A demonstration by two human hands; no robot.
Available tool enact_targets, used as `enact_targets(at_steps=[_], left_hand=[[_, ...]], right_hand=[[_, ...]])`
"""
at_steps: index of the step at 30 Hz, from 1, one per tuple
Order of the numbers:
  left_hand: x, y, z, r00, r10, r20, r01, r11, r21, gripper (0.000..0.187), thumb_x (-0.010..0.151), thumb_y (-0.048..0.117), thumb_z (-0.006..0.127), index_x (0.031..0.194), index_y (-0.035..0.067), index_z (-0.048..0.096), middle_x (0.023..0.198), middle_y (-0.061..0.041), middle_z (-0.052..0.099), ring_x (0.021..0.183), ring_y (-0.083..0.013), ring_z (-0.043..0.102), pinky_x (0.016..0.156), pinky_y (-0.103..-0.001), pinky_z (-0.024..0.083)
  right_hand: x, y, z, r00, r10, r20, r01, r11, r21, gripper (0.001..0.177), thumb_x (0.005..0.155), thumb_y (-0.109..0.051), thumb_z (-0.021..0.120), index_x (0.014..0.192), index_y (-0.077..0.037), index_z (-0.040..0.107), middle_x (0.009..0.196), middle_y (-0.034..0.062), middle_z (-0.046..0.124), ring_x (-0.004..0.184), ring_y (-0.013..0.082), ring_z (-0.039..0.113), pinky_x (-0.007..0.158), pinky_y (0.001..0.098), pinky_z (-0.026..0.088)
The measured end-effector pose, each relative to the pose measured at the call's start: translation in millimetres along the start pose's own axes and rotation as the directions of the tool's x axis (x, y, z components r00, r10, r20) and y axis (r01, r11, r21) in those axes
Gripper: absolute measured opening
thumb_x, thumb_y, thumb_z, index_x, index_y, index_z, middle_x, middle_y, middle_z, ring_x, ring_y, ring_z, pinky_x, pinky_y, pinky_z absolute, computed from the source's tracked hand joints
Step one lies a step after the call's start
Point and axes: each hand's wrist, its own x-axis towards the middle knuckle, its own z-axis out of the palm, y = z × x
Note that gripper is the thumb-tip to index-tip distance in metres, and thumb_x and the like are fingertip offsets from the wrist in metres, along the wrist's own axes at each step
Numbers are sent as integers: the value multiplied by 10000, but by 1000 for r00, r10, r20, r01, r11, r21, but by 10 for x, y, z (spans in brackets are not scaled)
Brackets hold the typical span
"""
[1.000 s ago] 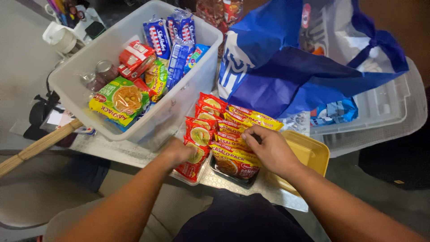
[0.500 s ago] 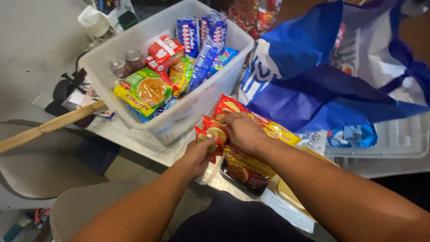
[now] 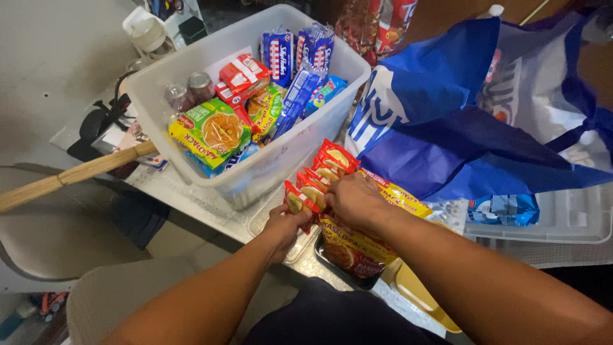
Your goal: The person organizes various snack packets, including instant noodles and chips, from a large plastic bin into smaller clear and yellow containers. They handle the items one by one, arranging them neatly in rows within the smaller containers.
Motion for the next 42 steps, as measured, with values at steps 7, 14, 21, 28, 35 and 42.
enact_targets(at_steps=[7,14,21,28,35,42], left_hand=[[-37,226,-124,988,-139,72,111,946,305,395,821,140,752,1190,16,687,1047,-108,760,930,-195,658,880,-371,479],[-469,1063,-101,939,106,327,-343,207,916,222,929,315,698,981,108,760,938,-107,737,814,-207,658,777,-376,519],[68,2225,167,806,583,100,-494,570,657,183,949,225,604,976,96,732,785,-83,722,639,-181,668,562,-349,522],[1240,2307,1,790,539,292,-471,228,853,231,851,198,646,936,12,753,967,-205,744,903,-329,707,778,-456,542],[1590,2076,-282,785,527,325,-429,84,899,408,850,171,546,1150,1,764,1152,-352,676,1119,-469,654,1024,-465,494],[1232,2139,-354,762,567,314,-417,58,907,503,782,165,653,1249,-22,680,1396,-370,502,1275,-515,501,1061,-497,407]], right_hand=[[-215,116,-66,933,-230,-277,285,942,176,257,914,-206,631,1100,-51,718,1145,156,704,1120,345,634,989,445,487],[-494,289,-104,940,-93,-329,209,917,340,293,942,-233,629,1159,-53,710,1190,150,706,1135,328,659,991,412,495],[-789,377,-166,952,180,-248,-23,848,529,328,942,-266,621,1216,-111,714,1237,114,700,1044,275,707,913,390,544],[-1184,537,-114,916,205,-345,18,837,546,314,953,-250,613,1185,-61,710,1202,121,747,1118,250,710,969,351,515],[-1430,631,-16,906,357,-229,-143,765,628,348,955,-267,602,1226,-75,703,1191,114,757,1111,227,721,966,350,520],[-1260,346,-238,910,410,-51,-267,677,686,368,998,-266,596,1324,-112,673,1136,157,772,952,345,721,853,426,557]])
